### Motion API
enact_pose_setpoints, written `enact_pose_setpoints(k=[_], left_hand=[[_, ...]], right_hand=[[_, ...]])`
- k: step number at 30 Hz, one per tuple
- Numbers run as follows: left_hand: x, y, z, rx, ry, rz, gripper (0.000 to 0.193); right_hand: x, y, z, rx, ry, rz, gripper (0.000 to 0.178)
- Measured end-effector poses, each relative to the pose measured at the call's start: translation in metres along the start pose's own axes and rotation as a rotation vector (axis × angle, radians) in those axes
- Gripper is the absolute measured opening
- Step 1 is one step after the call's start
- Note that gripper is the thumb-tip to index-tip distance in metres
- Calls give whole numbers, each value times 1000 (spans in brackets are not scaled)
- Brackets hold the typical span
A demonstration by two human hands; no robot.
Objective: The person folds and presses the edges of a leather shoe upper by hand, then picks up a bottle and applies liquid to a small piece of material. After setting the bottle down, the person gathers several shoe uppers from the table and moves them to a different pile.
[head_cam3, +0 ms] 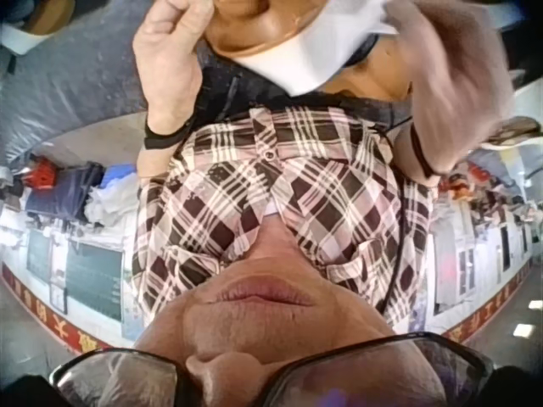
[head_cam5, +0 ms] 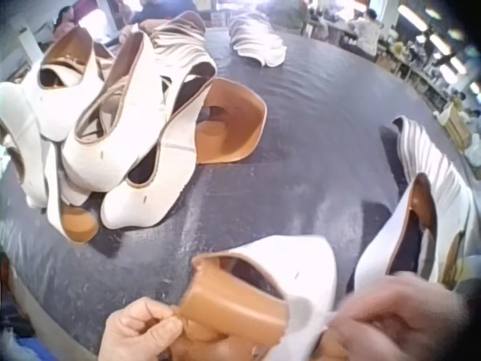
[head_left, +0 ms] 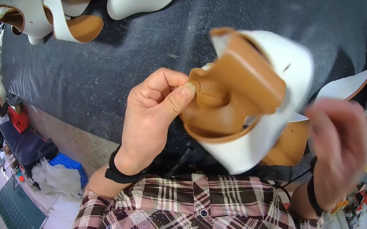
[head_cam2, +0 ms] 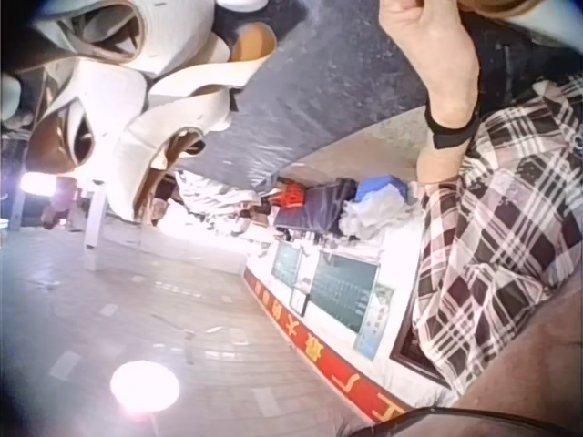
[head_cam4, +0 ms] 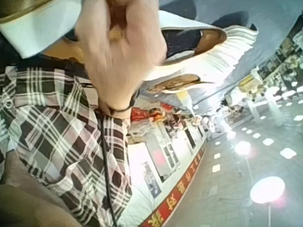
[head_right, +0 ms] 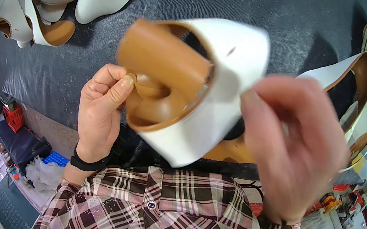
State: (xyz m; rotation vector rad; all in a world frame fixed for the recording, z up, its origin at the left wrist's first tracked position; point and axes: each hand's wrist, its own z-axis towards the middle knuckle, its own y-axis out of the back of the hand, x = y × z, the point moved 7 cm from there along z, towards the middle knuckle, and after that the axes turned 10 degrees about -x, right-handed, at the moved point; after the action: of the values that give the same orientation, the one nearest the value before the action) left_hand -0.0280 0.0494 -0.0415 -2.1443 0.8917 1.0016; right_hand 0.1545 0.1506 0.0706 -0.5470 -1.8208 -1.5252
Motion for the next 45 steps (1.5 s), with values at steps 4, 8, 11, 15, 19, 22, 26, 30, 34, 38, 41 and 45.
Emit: enact_pose_setpoints(k=[4,8,11,15,19,22,26,30,34,38,41,45], left_hand=[[-10,-11,-9,22,-32,34,6],[-16,-6,-16,-48,-119,40,6],[-16,-6,-18,-9,-205,37,6],[-14,-6,-20,-19,-211,56,7],[-3,-5,-18,1,-178,81,10],[1,-6,-16,-10,-170,77,10],[5,-4,-13,-26,-152,94,9],[6,-5,-11,-22,-146,112,9],[6,-5,-11,-46,-157,143,8],[9,-4,-9,-70,-92,75,8],[11,-2,-8,-58,-85,87,9],[12,-2,-7,-47,-68,75,9]], right_hand=[[53,-19,-22,27,503,279,9],[22,-73,-8,132,298,157,10],[7,-86,-13,261,122,231,11],[-5,-97,-17,252,-61,368,11],[-13,-102,-15,305,-229,452,13],[-18,-108,-18,253,-218,459,14],[-23,-110,-17,146,-196,486,11],[-25,-114,-15,229,-206,496,10],[-30,-119,-14,299,-202,496,10],[-29,-119,-15,254,-237,554,10],[-31,-118,-15,227,-229,535,10],[-22,-112,-16,79,27,394,7]])
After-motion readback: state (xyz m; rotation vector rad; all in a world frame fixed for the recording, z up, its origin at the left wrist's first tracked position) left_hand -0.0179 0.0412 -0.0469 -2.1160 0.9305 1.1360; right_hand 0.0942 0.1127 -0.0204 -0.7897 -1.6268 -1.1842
